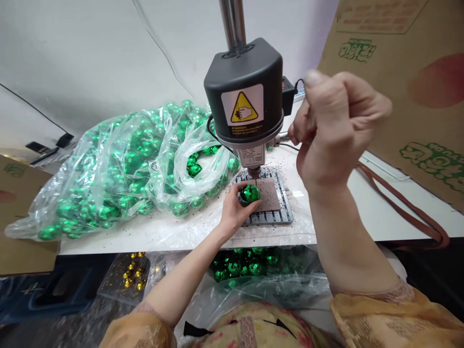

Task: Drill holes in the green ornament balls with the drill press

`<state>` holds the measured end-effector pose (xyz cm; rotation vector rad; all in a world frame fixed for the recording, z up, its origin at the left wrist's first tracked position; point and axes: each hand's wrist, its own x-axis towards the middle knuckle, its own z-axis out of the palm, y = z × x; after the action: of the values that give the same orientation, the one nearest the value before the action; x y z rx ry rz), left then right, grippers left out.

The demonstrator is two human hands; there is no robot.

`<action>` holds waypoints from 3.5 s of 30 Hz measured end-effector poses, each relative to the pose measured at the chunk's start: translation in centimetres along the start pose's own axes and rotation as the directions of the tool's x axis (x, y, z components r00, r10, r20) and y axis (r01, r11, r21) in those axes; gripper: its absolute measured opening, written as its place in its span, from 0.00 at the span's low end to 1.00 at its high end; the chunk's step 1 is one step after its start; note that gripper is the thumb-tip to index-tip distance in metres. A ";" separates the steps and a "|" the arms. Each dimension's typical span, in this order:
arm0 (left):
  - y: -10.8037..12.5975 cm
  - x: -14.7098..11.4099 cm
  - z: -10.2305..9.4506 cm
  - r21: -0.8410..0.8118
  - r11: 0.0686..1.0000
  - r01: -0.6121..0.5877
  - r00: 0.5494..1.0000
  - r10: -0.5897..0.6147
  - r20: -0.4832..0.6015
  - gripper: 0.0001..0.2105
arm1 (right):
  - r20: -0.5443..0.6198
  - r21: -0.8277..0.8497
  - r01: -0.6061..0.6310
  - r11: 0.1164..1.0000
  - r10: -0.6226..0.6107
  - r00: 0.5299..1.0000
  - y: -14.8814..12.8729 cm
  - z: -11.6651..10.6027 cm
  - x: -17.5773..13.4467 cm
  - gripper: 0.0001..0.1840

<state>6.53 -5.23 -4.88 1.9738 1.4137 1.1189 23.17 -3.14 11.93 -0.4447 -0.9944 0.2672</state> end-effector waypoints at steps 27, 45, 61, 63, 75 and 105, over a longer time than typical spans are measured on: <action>-4.6 12.5 -11.8 0.255 0.959 0.123 0.992 -0.129 0.009 0.09 | -0.072 0.005 0.070 0.998 -0.069 0.995 0.6 -0.2 -0.4 0.22; -3.2 9.5 -9.8 -0.614 0.748 0.252 0.966 -0.232 0.114 0.21 | -0.059 0.015 0.089 0.996 -0.088 0.994 0.5 -0.4 -0.7 0.24; -2.1 2.8 -2.1 -0.779 0.421 0.465 0.873 -0.367 0.322 0.23 | 0.004 -0.124 0.007 0.992 -0.007 1.000 0.1 -0.6 -1.2 0.28; -2.3 3.1 -1.9 -0.740 0.519 0.427 0.896 -0.355 0.268 0.25 | 0.003 -0.108 0.022 0.994 -0.022 1.000 0.2 -0.7 -1.2 0.28; -4.5 3.7 1.1 -0.569 0.796 0.207 0.969 -0.085 0.234 0.34 | 0.040 -0.303 0.021 0.953 -0.009 0.999 0.6 -1.2 -1.6 0.26; -3.1 1.7 2.7 -0.546 0.834 0.078 0.985 0.020 0.172 0.29 | 0.027 -0.153 -0.037 0.987 0.042 0.999 -0.4 -0.9 -1.3 0.31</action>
<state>7.30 -2.25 -8.14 1.5758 0.8903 1.1504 23.23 -4.24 10.76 -0.6019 -1.0406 0.2347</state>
